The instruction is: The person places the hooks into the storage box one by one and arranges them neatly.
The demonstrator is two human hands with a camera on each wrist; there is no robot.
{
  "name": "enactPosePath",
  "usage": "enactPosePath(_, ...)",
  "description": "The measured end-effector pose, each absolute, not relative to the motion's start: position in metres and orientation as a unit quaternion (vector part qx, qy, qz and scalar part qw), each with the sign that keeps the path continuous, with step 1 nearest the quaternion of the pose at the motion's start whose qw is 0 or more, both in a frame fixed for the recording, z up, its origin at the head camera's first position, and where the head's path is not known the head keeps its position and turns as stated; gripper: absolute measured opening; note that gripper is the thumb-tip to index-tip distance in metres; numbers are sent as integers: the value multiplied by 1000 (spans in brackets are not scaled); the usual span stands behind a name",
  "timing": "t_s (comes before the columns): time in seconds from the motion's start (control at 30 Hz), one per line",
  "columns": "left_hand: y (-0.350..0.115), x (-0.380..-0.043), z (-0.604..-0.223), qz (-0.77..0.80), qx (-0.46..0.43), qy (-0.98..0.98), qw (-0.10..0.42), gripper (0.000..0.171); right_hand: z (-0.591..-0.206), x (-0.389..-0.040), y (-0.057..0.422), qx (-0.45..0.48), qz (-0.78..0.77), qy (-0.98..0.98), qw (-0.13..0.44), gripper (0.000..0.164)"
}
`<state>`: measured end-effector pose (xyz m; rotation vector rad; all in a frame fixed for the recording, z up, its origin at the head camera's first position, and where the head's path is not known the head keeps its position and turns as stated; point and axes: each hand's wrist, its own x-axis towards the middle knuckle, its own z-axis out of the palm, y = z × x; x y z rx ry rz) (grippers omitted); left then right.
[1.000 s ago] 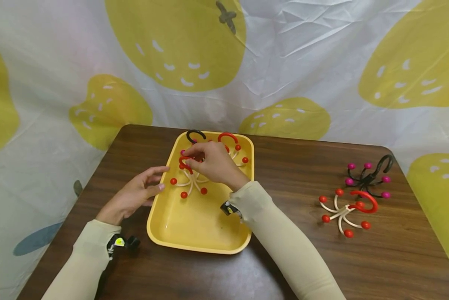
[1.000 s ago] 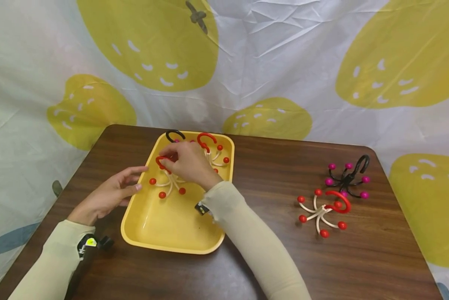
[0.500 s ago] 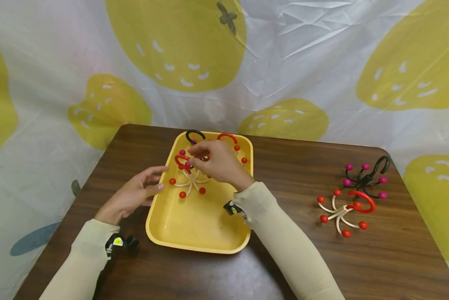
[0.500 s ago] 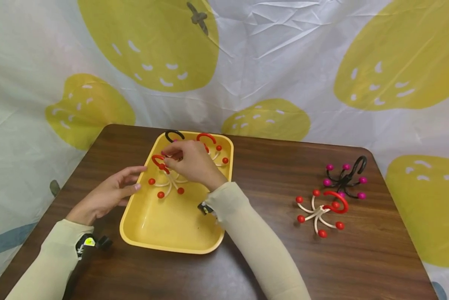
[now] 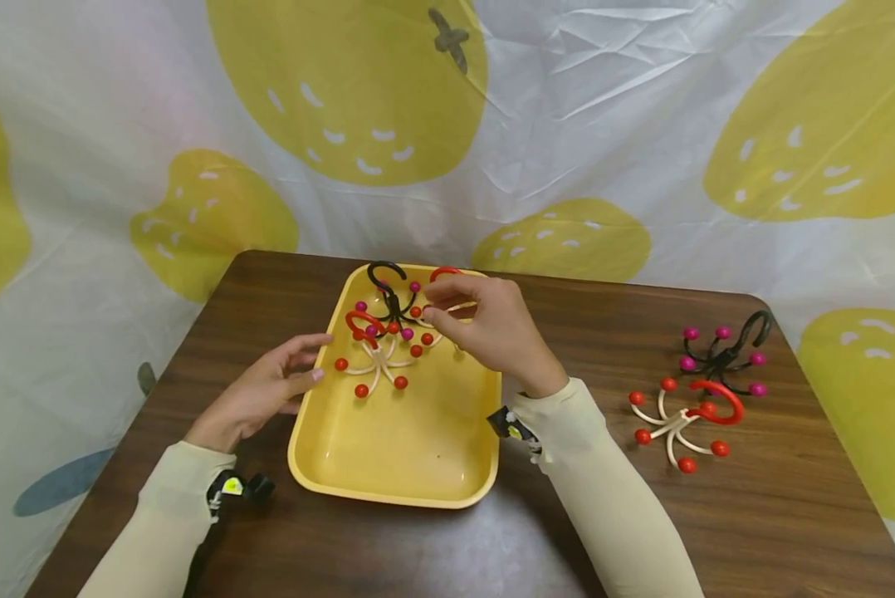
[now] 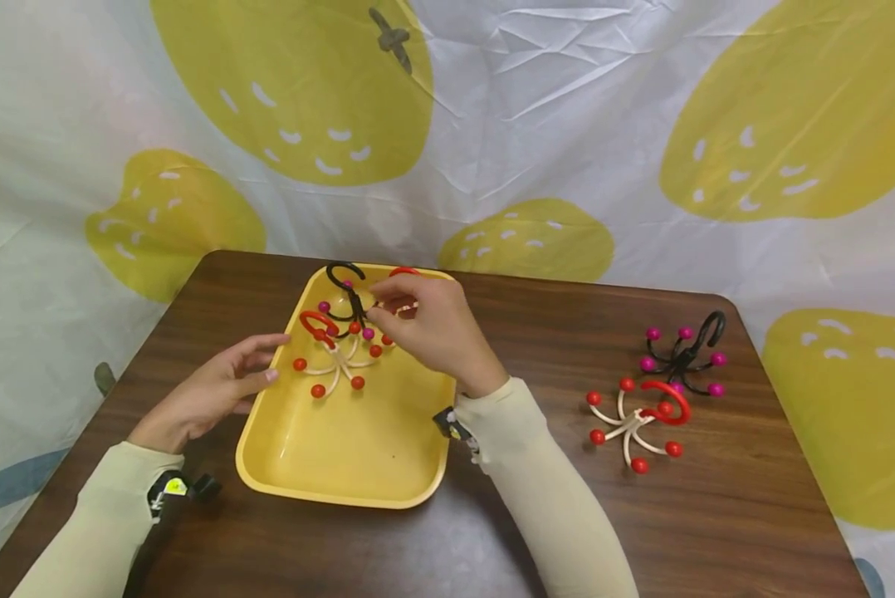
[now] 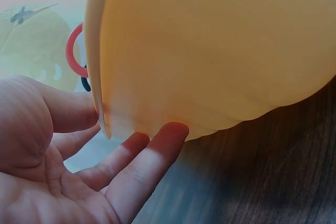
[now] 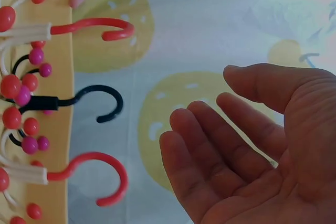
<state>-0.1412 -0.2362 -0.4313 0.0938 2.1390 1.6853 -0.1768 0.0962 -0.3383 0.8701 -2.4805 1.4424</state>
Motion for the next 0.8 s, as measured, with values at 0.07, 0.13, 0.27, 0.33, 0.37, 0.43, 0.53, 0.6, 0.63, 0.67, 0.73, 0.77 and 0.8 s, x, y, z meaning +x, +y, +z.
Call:
enactPosePath(0.07,-236,-141,-431,604,33,769,207,60,-336,-173,102,291,474,-827,79,21)
enactPosePath(0.13,-236,-141,-431,604,32,769,206,59,-333,-171,105,294,464,-831,87,22)
enactPosePath(0.27,-236,-141,-431,602,31,771,208,60,-329,-166,112,292,455,-836,96,23)
enactPosePath(0.33,-236,-141,-431,601,31,771,210,60,-327,-164,115,288,461,-834,99,24)
enactPosePath(0.37,-236,-142,-431,601,31,770,211,60,-326,-163,117,285,465,-832,100,24)
enactPosePath(0.43,-235,-142,-431,602,31,769,213,60,-325,-161,121,278,469,-831,107,24)
enactPosePath(0.53,-235,-142,-431,603,31,768,214,60,-324,-158,130,265,474,-832,115,25)
enactPosePath(0.6,-235,-142,-430,603,31,767,215,60,-324,-156,137,255,473,-835,120,26)
enactPosePath(0.63,-235,-142,-430,604,31,767,214,60,-323,-155,140,250,474,-836,122,27)
enactPosePath(0.67,-235,-142,-430,604,30,767,214,60,-323,-154,144,244,475,-836,123,27)
enactPosePath(0.73,-235,-141,-430,605,28,767,214,60,-322,-154,151,235,478,-837,126,27)
enactPosePath(0.77,-235,-141,-430,605,27,767,214,60,-322,-153,155,230,478,-838,127,27)
enactPosePath(0.8,-235,-141,-430,605,27,766,214,61,-321,-152,159,225,477,-839,130,28)
